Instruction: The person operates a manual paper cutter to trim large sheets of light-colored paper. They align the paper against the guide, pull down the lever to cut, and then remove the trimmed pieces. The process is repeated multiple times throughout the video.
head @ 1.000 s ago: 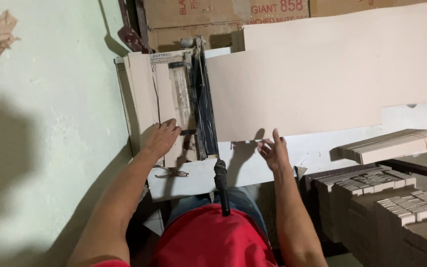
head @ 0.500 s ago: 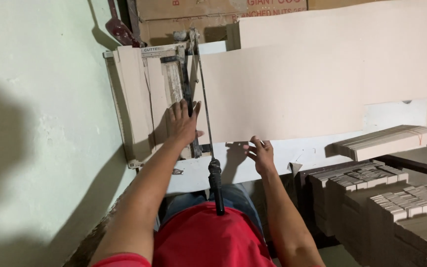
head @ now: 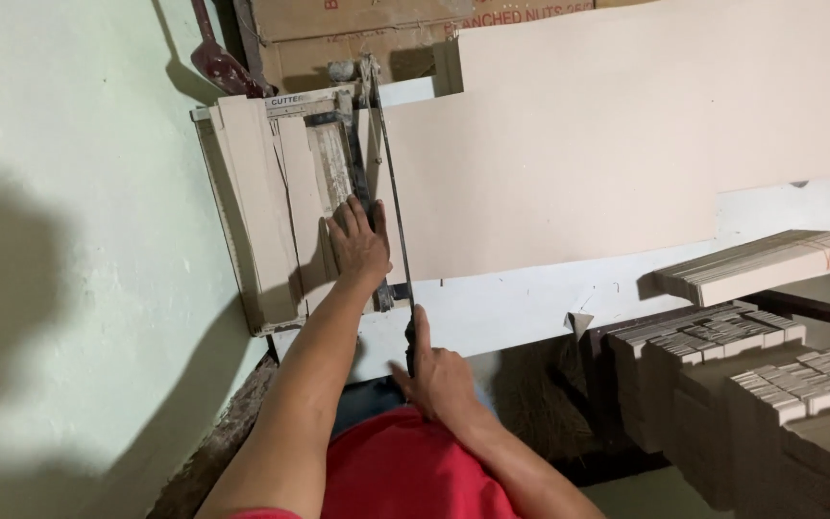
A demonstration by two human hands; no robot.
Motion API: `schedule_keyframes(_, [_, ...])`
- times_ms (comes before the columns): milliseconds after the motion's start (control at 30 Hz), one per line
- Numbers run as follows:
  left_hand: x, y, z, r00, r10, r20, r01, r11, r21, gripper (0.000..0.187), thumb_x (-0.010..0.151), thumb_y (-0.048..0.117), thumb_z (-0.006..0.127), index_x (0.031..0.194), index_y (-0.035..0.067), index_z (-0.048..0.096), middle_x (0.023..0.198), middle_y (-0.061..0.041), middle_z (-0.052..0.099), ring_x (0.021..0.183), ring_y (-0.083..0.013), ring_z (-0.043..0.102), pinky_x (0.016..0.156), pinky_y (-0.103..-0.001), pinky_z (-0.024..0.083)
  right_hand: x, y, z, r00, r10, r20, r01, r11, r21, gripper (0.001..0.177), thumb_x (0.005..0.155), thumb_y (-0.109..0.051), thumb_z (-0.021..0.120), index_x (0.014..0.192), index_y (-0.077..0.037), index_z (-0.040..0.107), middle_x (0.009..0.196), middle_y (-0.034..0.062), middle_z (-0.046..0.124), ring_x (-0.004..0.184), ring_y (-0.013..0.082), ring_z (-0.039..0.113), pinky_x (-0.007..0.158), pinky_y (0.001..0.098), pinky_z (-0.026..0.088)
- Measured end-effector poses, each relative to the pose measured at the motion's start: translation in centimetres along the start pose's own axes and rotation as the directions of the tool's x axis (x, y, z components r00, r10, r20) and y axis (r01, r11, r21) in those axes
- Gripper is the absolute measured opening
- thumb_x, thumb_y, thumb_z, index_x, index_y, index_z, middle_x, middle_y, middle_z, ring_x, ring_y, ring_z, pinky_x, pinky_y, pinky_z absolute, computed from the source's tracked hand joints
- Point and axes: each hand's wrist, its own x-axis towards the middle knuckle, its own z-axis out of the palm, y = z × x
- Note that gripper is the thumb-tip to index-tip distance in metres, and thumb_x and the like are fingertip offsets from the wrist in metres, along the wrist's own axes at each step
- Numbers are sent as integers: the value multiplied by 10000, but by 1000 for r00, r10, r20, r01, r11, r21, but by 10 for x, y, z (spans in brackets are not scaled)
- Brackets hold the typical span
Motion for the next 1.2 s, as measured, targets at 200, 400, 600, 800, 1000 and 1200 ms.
schedule_keyframes(200, [10,-7,4,990,50,129,-40,996,-79,1228,800,319,834,1637,149,-49,1657,-293,-115,1545,-440,-82,1172,-729,-98,92,87,125,981,2,-195,-33,987,-154,933,905,-147,535,1657,-47,-8,986,262,726,833,467,749,694,574,601])
schedule_keyframes(400, [-15,4,-11,990,70,122,-55,991,-119,1199,808,302,836,1644,129,-6,1657,-317,-74,1554,-435,-63,1178,-719,-69,55,83,119,958,-35,-284,35,999,-4,826,946,-200,527,1649,-116,102,836,273,734,721,496,735,611,606,542])
schedule_keyframes(600, [-4,3,-8,997,45,69,-40,997,-72,1201,800,342,840,1641,138,7,1658,-316,-30,1550,-451,-21,1190,-715,-14,104,118,154,912,-86,-401,-14,970,-241,931,887,-139,542,1681,-114,59,865,160,728,690,370,755,593,469,583])
schedule_keyframes(800, [-24,3,-23,983,184,8,-182,968,174,1129,848,536,692,1638,203,-42,1648,-172,-286,1538,-421,-151,1204,-633,-47,-11,31,-15,989,-13,-144,54,957,285,978,924,-487,617,1654,-205,30,576,108,583,545,341,581,544,439,425])
schedule_keyframes(1000, [-39,-23,28,568,784,-250,-691,620,372,345,956,215,615,620,194,694,669,28,731,597,-119,629,644,-213,444,104,171,29,958,285,-21,-79,336,938,602,1027,-432,580,1523,-183,348,1024,253,711,748,397,746,612,443,642])
schedule_keyframes(1200, [-28,-99,68,489,784,-382,-613,621,488,41,848,274,615,869,305,632,746,71,635,750,-164,599,760,-395,473,160,232,-3,868,496,-2,111,-191,975,873,934,-552,746,1504,-171,206,1055,65,530,709,214,621,575,313,619])
